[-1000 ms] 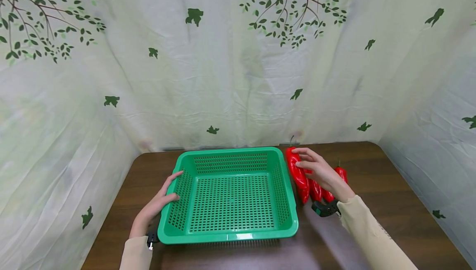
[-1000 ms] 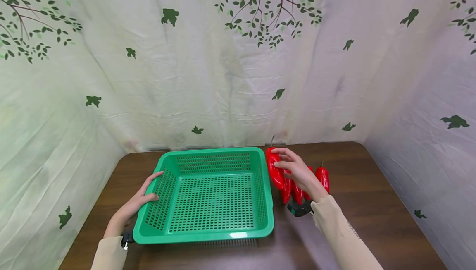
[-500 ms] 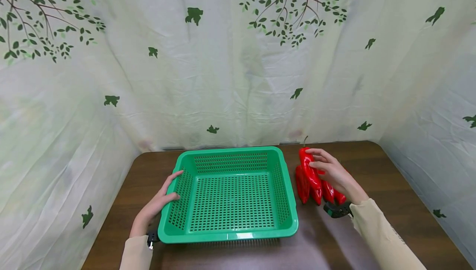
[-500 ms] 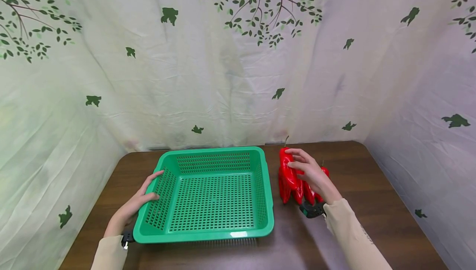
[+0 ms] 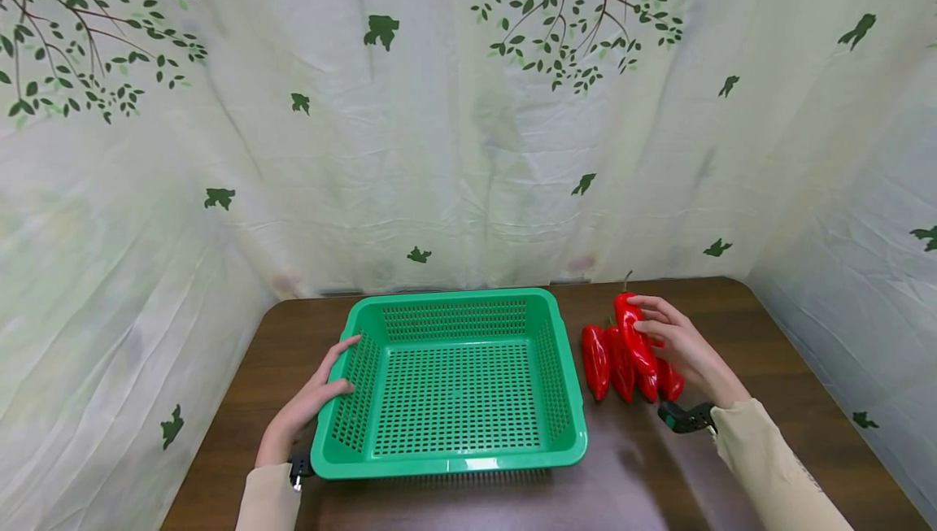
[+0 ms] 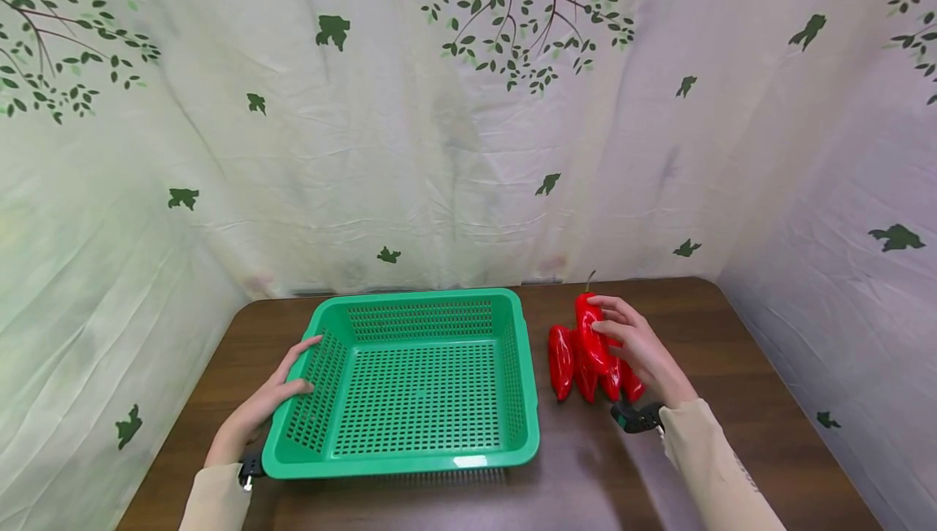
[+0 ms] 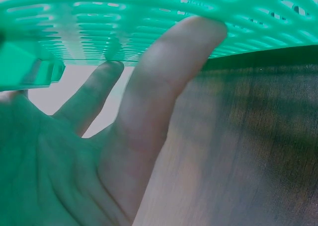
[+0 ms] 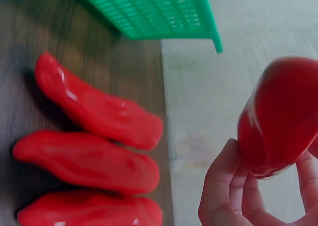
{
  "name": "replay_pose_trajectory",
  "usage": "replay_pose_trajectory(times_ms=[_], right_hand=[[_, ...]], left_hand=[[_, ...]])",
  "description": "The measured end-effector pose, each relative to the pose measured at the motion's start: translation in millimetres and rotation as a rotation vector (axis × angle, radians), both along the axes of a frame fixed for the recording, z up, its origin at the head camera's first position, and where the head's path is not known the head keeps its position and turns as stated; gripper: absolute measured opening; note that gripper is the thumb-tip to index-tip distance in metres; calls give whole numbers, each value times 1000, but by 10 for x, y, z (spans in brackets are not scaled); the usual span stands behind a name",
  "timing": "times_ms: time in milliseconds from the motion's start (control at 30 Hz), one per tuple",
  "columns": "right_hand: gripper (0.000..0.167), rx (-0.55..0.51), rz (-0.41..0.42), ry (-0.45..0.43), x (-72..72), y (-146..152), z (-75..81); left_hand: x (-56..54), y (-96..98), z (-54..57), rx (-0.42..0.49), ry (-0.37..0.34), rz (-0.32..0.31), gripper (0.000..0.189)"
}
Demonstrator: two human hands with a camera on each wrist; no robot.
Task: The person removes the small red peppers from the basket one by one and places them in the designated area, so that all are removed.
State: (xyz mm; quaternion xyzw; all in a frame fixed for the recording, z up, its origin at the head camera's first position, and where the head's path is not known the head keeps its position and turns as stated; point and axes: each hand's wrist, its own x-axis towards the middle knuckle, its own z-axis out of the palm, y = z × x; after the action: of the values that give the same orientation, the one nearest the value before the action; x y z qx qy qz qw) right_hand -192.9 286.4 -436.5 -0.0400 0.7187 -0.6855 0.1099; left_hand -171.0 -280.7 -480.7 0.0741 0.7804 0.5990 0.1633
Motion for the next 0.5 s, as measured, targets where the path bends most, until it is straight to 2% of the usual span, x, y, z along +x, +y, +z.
replay_pose_trajectory(times_ms=[267,500], right_hand=[[36,-11,-25,-8,43,190,-38],[33,-82,-47,6,66,347,-114]], left_hand=[[6,-3,2,2,0,1,74],[5,1,-3,-4,-1,8,74]])
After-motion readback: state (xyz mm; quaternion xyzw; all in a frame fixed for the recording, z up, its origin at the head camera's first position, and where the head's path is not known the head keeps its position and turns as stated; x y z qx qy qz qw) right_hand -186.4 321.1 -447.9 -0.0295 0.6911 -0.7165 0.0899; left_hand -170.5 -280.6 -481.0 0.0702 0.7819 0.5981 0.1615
